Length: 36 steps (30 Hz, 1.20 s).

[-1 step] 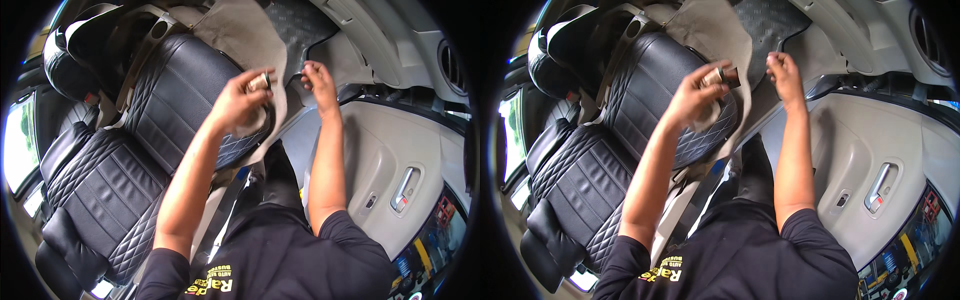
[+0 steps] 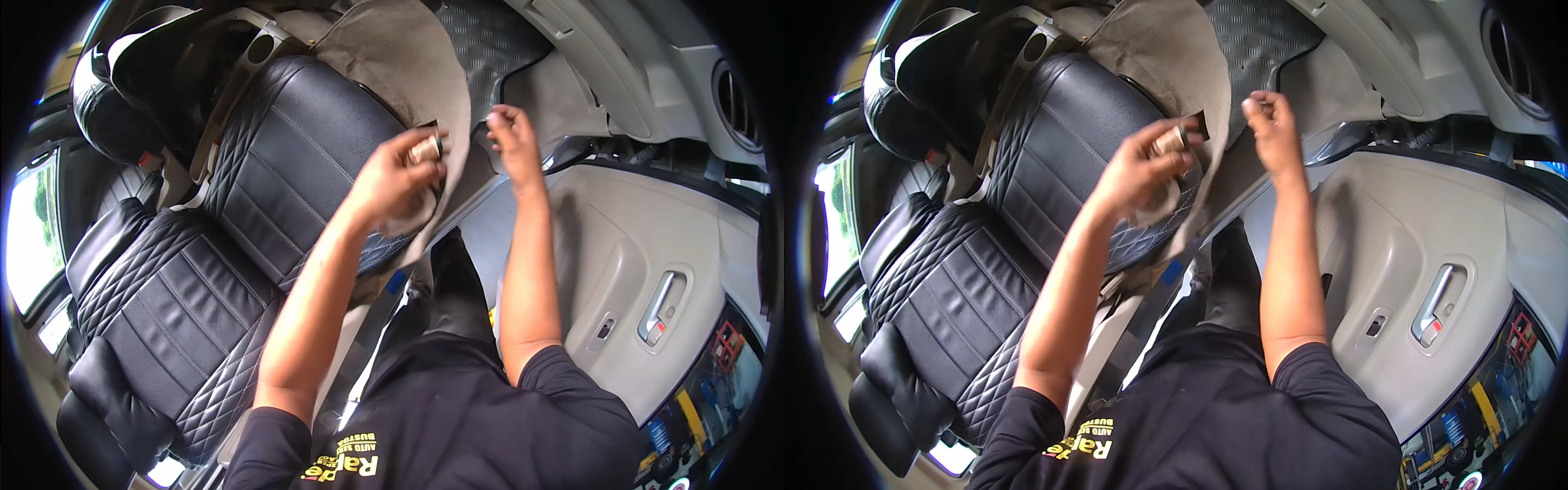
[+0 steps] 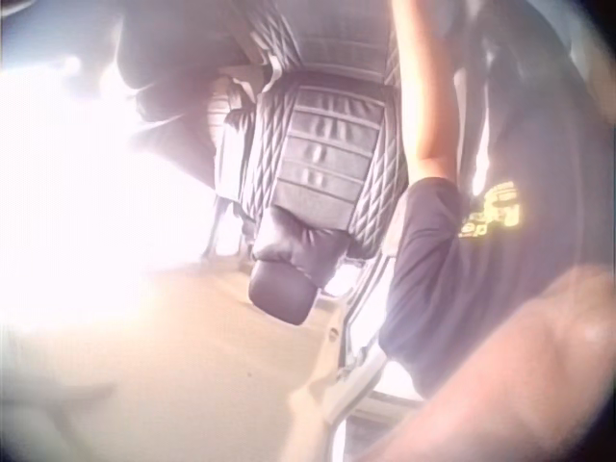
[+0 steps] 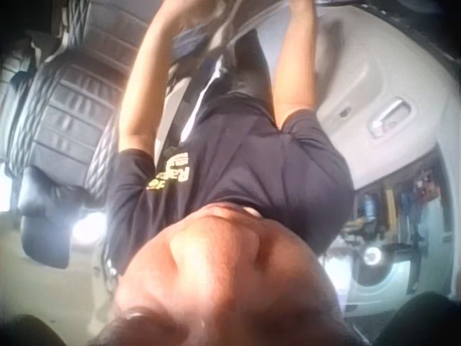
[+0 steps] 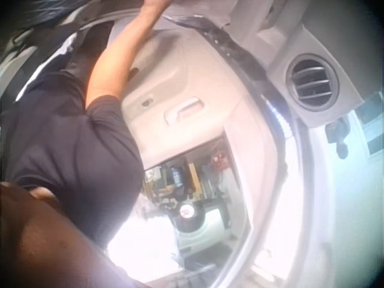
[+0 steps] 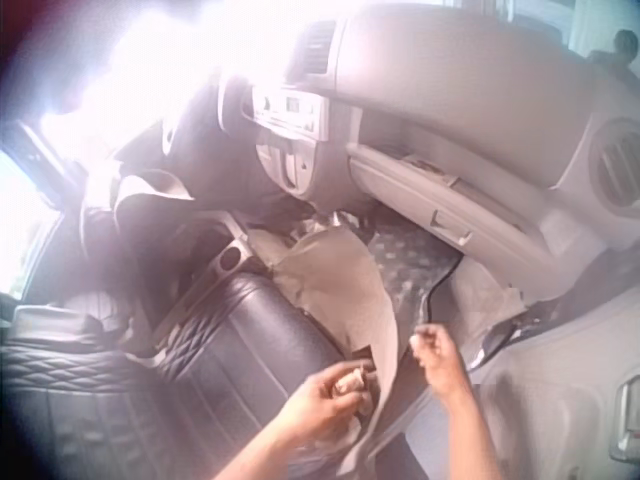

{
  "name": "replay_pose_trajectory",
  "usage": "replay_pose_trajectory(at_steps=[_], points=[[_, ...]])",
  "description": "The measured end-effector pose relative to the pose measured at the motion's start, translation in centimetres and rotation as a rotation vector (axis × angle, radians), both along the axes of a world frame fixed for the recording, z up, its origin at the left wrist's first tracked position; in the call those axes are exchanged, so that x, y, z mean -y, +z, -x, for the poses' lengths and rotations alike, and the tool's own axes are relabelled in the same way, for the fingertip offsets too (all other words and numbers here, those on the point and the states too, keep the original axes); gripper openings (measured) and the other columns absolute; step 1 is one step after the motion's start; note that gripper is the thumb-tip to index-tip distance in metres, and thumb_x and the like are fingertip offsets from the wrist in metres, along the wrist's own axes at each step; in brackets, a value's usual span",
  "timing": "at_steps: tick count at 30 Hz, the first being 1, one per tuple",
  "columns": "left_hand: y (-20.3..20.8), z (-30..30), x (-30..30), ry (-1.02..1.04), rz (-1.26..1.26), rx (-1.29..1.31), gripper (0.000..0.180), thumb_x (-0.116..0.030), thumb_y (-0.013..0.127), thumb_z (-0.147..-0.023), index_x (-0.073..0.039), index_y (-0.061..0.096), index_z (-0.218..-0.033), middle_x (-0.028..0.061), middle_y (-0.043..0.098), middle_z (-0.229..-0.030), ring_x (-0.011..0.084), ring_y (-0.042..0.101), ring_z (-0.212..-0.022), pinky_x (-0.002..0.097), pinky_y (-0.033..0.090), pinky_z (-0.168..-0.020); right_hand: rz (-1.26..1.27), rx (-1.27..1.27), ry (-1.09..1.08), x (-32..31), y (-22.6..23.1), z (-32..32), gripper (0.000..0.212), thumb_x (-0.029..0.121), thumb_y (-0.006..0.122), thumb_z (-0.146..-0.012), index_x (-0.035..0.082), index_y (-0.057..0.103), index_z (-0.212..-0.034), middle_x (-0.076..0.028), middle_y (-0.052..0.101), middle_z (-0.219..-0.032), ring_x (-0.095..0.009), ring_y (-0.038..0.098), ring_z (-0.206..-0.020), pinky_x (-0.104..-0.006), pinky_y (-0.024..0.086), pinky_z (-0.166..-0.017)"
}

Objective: The person wipes the exterior of a silver car with a cloth, then opens the rear and front doors to clean the interior floor mats and seats. They also organize tools in a blue toolbox, placing wrenches and sockets into drawers.

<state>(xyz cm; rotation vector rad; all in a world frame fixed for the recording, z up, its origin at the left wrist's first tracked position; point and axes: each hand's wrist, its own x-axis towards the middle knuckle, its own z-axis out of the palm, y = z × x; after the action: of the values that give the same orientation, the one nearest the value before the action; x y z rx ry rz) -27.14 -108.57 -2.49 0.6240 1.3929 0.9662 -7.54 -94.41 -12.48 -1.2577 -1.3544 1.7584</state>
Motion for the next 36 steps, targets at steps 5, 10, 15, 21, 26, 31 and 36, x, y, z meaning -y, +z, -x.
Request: replay_pose_trajectory(at_steps=[5, 10, 15, 21, 26, 31, 36], points=[[-4.0, -7.6, 7.8, -0.333, 0.268, -0.425, 0.048, -0.014, 0.071, -0.089, -0.003, 0.061, -0.135, 0.0224, 0.071, -0.114, 0.0337, 0.07, -0.106, 0.0422, 0.055, -0.093, -0.285, 0.551, 0.163, 7.2, -7.6, 2.5, 0.045, 0.027, 0.072, -0.096, 0.003, 0.058, -0.131, -0.023, 0.068, -0.11, -0.044, 0.066, -0.109, -0.0473, 0.051, -0.099], [-9.0, -11.4, 11.8, -0.258, 0.306, -0.454, 0.048, -0.021, 0.069, -0.091, -0.007, 0.059, -0.135, 0.0253, 0.067, -0.122, 0.0422, 0.063, -0.117, 0.0475, 0.05, -0.1, 0.016, 0.375, 0.102, 8.2, -7.5, 1.6, 0.069, 0.052, 0.072, -0.093, 0.004, 0.052, -0.139, -0.03, 0.062, -0.133, -0.045, 0.059, -0.127, -0.0487, 0.047, -0.106], [-16.1, -12.8, 12.4, -0.255, 0.284, -0.314, 0.05, -0.018, 0.068, -0.09, -0.011, 0.057, -0.138, 0.0218, 0.064, -0.125, 0.0406, 0.06, -0.121, 0.0469, 0.049, -0.101, -0.153, 0.564, 0.176, 8.7, -8.1, 1.2, 0.056, 0.042, 0.075, -0.093, 0.004, 0.057, -0.13, -0.021, 0.071, -0.117, -0.035, 0.069, -0.11, -0.0405, 0.053, -0.095], [-22.9, -13.7, 11.1, -0.391, 0.36, -0.34, 0.037, -0.009, 0.066, -0.089, -0.006, 0.06, -0.125, 0.012, 0.064, -0.114, 0.025, 0.061, -0.113, 0.0377, 0.047, -0.096, 0.165, 0.723, 0.006, 6.8, -22.7, -1.9, 0.031, 0.026, 0.074, -0.092, 0.0, 0.072, -0.109, -0.018, 0.077, -0.1, -0.031, 0.074, -0.09, -0.0386, 0.055, -0.082], [-22.1, -13.2, 12.8, -0.2, 0.369, -0.006, 0.045, -0.019, 0.069, -0.092, -0.009, 0.057, -0.134, 0.0117, 0.061, -0.126, 0.0265, 0.056, -0.124, 0.037, 0.04, -0.108, 0.159, 0.899, 0.309, 5.3, -32.2, 1.2, 0.032, 0.028, 0.07, -0.093, 0.001, 0.076, -0.11, -0.024, 0.075, -0.11, -0.04, 0.071, -0.11, -0.0473, 0.056, -0.093], [-22.5, -11.8, 15.4, -0.287, 0.403, -0.394, 0.049, -0.02, 0.063, -0.099, -0.009, 0.049, -0.145, 0.009, 0.056, -0.14, 0.0247, 0.055, -0.125, 0.04, 0.04, -0.113, 0.172, 0.931, 0.637, 3.7, -31.5, 5.6, 0.042, 0.023, 0.07, -0.091, 0.0, 0.069, -0.125, -0.028, 0.069, -0.124, -0.044, 0.064, -0.122, -0.0501, 0.052, -0.101], [-22.6, -11.8, 16.0, -0.016, 0.237, -0.026, 0.05, -0.011, 0.047, -0.105, -0.015, 0.043, -0.154, 0.0096, 0.06, -0.138, 0.0244, 0.062, -0.118, 0.0395, 0.049, -0.105, -0.311, 0.462, 0.221, 1.2, -20.3, 8.8, 0.076, 0.039, 0.079, -0.089, 0.001, 0.046, -0.146, -0.032, 0.055, -0.142, -0.045, 0.056, -0.131, -0.0467, 0.046, -0.108]])
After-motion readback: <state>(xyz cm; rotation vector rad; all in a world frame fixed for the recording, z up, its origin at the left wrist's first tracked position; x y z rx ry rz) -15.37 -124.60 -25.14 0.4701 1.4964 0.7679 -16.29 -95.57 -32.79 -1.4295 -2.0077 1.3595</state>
